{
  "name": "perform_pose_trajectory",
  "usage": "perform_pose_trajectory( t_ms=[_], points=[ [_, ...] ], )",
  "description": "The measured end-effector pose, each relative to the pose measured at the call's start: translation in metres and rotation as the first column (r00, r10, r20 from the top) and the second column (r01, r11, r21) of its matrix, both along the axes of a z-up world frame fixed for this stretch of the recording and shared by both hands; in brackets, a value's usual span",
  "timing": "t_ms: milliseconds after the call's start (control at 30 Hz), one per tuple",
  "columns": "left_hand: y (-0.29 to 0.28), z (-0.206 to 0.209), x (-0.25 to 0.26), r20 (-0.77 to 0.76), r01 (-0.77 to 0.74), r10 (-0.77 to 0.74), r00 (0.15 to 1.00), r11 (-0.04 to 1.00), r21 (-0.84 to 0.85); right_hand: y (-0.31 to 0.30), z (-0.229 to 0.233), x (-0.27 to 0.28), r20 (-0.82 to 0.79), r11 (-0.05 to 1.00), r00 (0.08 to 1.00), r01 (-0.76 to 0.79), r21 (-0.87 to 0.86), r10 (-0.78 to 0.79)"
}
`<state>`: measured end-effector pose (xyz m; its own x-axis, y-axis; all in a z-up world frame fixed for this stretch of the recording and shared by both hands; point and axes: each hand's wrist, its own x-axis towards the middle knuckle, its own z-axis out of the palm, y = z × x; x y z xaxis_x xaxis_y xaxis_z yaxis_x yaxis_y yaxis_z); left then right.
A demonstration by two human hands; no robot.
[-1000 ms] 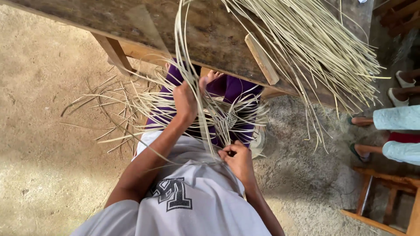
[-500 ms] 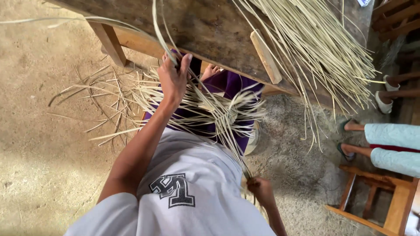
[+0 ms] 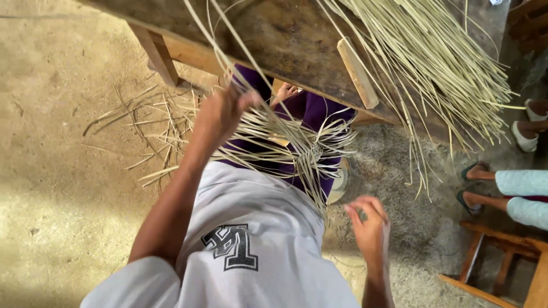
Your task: Weaving dried plant fibers together to create a structured object like a hat or basket
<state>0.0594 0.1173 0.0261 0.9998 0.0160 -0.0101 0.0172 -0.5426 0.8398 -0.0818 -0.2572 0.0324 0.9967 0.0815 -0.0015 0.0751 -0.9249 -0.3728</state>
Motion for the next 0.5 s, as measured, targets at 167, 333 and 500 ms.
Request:
perform_pose_trajectory(
  t_ms=[167, 333, 500],
  points=[
    [-0.058, -0.011, -0.036, 0.012, 0.323, -0.334, 0.943, 0.901, -0.291, 0.075, -0.021, 0.056, 0.326, 0.903, 0.931, -0.275, 0.329, 0.165],
    [-0.088, -0.029, -0.039, 0.129, 0.358, -0.334, 0.934, 0.869, -0.342, 0.102, -0.046, 0.065, 0.404, 0.900, 0.907, -0.269, 0.342, 0.118],
    [-0.099, -0.048, -0.032, 0.265, 0.241, -0.240, 0.934, 0.970, 0.027, 0.102, -0.052, 0.059, 0.253, 0.838, 0.959, -0.239, 0.491, 0.125]
  ],
)
